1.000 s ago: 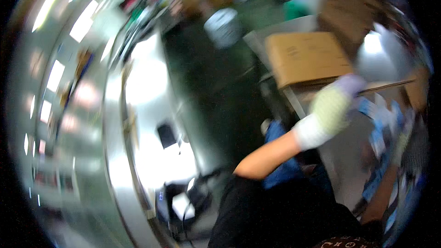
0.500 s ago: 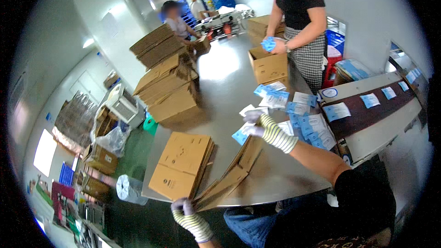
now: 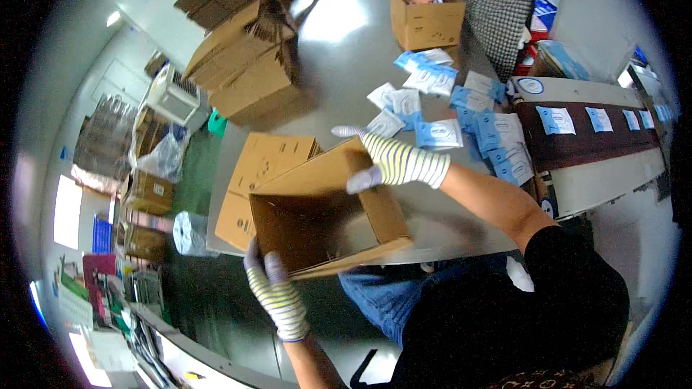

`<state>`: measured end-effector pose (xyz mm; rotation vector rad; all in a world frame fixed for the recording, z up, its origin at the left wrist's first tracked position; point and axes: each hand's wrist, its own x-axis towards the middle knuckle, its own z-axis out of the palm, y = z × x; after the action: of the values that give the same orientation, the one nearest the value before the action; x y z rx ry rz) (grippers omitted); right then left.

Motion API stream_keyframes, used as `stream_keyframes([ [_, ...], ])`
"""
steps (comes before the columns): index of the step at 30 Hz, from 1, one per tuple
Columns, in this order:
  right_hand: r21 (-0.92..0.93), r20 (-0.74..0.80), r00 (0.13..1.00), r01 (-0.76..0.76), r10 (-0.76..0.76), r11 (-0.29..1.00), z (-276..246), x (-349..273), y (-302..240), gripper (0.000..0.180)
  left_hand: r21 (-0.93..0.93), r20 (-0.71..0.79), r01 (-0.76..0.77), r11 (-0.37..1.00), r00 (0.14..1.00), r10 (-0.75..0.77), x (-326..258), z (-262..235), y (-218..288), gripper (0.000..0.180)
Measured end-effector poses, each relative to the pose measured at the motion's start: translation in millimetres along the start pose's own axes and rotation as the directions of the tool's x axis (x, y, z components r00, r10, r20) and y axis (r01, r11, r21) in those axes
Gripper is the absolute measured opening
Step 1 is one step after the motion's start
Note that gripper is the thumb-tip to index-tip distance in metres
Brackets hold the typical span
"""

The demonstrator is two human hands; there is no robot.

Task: The person packs small blue pouches into cardboard boxes by hand, organizes the filled boxes on a metal worktable, and removes items from a black bag to continue the process.

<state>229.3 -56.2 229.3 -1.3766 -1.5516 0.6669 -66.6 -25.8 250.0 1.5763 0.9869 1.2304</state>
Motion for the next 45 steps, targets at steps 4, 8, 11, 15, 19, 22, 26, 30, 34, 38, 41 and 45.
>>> stream_keyframes([
  [4,-0.096,-0.095,0.987,-0.135,0.126,0.986,40.9,10.7,14.1,0.109,0.734,0.365,-0.404,0.546,0.913,0.184,-9.5,-12.4,41.1,0.038],
  [8,-0.404,0.012,0.997,-0.063,0.074,0.912,55.9,10.4,48.6,0.07,0.37,0.89,-0.735,0.568,0.455,0.008,-18.5,17.3,51.6,0.038],
  [11,-0.317,0.123,0.982,-0.1,0.145,0.943,42.3,23.3,28.5,0.069,0.536,0.792,-0.745,0.397,0.606,0.07,15.8,21.0,31.2,0.028],
  [15,-0.005,0.253,0.959,-0.133,0.129,0.991,13.4,18.9,54.5,0.053,0.446,0.855,-0.823,0.352,0.509,0.105,10.3,16.2,-30.6,0.031],
  [19,0.525,-0.01,0.983,-0.15,0.182,0.838,1.8,-18.9,22.2,0.04,0.521,0.344,-0.414,0.746,0.902,0.26,22.6,-51.8,-81.0,0.028],
  [22,-0.185,-0.318,0.948,-0.052,-0.01,0.981,-17.0,-34.4,-42.7,0.07,-0.197,-0.103,-0.144,0.97,0.987,0.125,17.5,-27.4,-74.5,0.048],
  [26,-0.369,-0.145,0.986,0.019,-0.077,0.929,7.9,-7.3,-126.7,0.061,-0.698,0.168,0.179,0.693,0.982,-0.085,-65.4,2.4,-190.0,0.063],
  [30,-0.706,0.183,0.863,0.449,-0.471,0.548,68.1,-30.2,-53.8,0.054,-0.426,0.257,0.648,0.631,0.756,-0.603,-110.5,35.8,-191.0,0.037],
  [34,-0.676,0.379,0.862,0.507,-0.338,0.535,50.8,-35.3,4.4,0.058,0.688,0.35,-0.358,0.631,0.926,0.144,-58.2,-65.7,-116.2,0.052],
  [38,-0.459,0.449,0.701,0.713,-0.554,0.53,43.3,4.1,12.4,0.067,0.596,0.802,-0.767,-0.237,0.585,0.121,7.5,-41.6,-11.3,0.054],
  [41,-0.467,0.424,0.708,0.706,-0.565,0.533,26.2,8.6,28.2,0.068,0.426,0.9,-0.898,0.107,0.409,-0.149,35.5,-27.4,-16.6,0.032],
  [45,-0.575,-0.023,0.879,0.378,-0.477,0.725,1.6,-63.4,25.7,0.057,0.354,0.933,-0.9,0.254,0.359,-0.027,3.6,9.1,-17.5,0.022],
])
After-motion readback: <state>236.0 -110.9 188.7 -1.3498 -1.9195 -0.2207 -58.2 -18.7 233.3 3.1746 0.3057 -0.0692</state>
